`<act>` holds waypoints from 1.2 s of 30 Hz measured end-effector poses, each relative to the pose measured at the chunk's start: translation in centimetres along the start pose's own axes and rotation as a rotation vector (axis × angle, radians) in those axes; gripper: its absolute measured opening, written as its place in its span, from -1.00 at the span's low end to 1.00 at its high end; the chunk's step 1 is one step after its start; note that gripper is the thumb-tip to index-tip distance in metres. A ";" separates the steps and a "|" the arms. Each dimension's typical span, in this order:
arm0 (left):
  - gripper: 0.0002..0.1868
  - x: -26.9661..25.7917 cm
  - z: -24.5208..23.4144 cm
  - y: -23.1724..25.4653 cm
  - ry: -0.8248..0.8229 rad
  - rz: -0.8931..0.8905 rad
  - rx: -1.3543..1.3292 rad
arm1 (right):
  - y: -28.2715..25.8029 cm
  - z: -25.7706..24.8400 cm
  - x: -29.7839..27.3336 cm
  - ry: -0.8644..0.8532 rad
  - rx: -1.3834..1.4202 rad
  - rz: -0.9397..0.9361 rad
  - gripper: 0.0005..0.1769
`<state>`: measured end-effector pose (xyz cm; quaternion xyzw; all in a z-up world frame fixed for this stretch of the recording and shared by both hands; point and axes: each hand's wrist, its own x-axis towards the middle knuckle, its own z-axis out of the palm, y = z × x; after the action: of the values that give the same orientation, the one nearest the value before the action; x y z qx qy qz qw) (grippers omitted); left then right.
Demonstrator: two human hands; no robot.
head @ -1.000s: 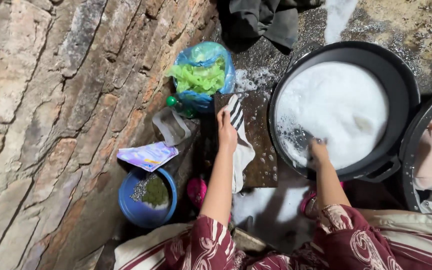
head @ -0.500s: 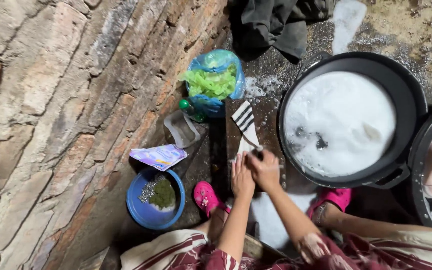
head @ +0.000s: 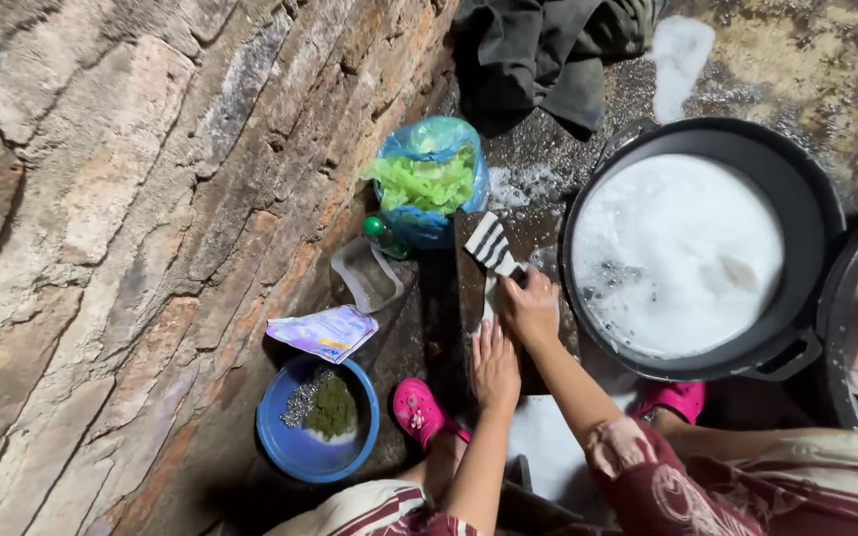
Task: Hand-washing clothes in a tub and on a scrubbing board using soap and a brush.
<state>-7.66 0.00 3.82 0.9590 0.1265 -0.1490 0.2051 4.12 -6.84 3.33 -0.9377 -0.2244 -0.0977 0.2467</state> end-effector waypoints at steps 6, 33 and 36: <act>-0.47 1.9 6.5 -2.7 0.366 0.092 0.284 | 0.3 1.1 -7.3 0.033 0.119 0.070 -0.57; -0.65 10.5 -2.7 0.0 0.381 0.561 0.056 | 22.1 -0.2 -6.2 0.181 0.993 1.016 -0.58; -0.90 12.5 -2.3 -0.6 0.259 0.608 0.358 | 25.9 1.7 -8.6 0.000 1.021 1.193 -0.60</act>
<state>4.28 3.79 1.39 0.9843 -0.1673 0.0216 0.0514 8.80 -29.38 -11.49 -0.6705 0.2999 0.1663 0.6579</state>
